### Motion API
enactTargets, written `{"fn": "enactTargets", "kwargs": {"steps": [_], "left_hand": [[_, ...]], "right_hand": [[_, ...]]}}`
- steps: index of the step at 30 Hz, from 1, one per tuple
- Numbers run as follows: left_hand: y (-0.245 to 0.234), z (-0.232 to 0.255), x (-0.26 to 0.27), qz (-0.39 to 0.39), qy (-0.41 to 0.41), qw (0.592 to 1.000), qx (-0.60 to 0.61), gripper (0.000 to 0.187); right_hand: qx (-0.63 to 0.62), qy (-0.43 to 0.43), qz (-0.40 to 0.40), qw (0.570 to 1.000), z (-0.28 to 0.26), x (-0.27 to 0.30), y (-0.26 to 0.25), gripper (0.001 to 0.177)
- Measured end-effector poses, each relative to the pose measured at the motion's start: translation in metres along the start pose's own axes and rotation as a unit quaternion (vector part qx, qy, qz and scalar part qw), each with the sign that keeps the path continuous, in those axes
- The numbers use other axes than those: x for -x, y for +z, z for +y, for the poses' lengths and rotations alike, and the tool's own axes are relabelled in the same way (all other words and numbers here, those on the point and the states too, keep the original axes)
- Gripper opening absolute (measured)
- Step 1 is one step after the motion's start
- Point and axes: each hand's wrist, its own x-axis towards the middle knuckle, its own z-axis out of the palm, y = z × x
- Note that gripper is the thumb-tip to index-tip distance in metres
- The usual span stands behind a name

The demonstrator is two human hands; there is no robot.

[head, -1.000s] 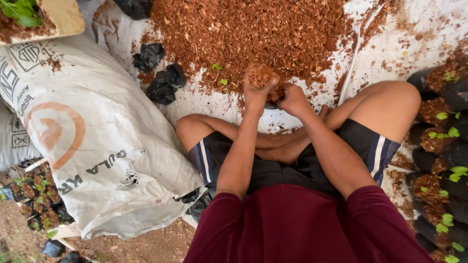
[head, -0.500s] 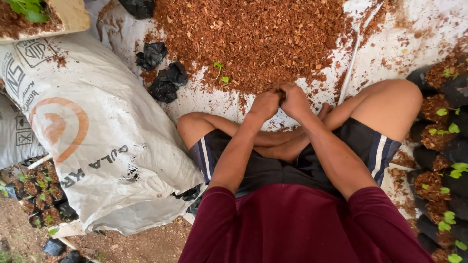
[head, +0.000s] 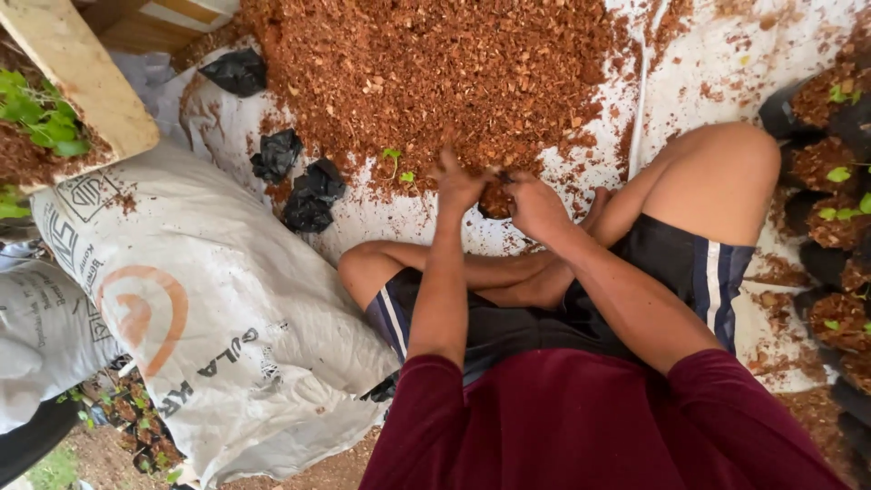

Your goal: Transplanting small seedlings into individual black plastic nursery bags filled with a brown potting medium.

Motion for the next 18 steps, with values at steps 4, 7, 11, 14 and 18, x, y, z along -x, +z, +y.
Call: {"fn": "enactTargets", "kwargs": {"steps": [4,7,11,14,18], "left_hand": [[0.018,0.058,-0.019,-0.034,0.048,0.997,-0.040,0.116],[0.053,0.020,-0.085,-0.010,0.084,0.985,-0.152,0.096],[0.042,-0.030,-0.110,-0.002,0.132,0.960,-0.245,0.069],[-0.026,0.027,-0.015,-0.034,0.158,0.986,0.030,0.075],[-0.031,0.042,0.056,-0.036,0.137,0.977,0.161,0.073]], "right_hand": [[-0.002,0.008,-0.011,1.000,-0.013,0.004,-0.020,0.031],[-0.028,-0.001,0.007,1.000,-0.011,0.002,-0.027,0.035],[-0.042,0.013,0.013,0.999,0.005,0.000,-0.012,0.037],[-0.059,0.005,0.025,0.998,-0.002,0.001,-0.019,0.035],[-0.058,-0.001,0.034,0.998,-0.002,-0.004,-0.019,0.031]]}}
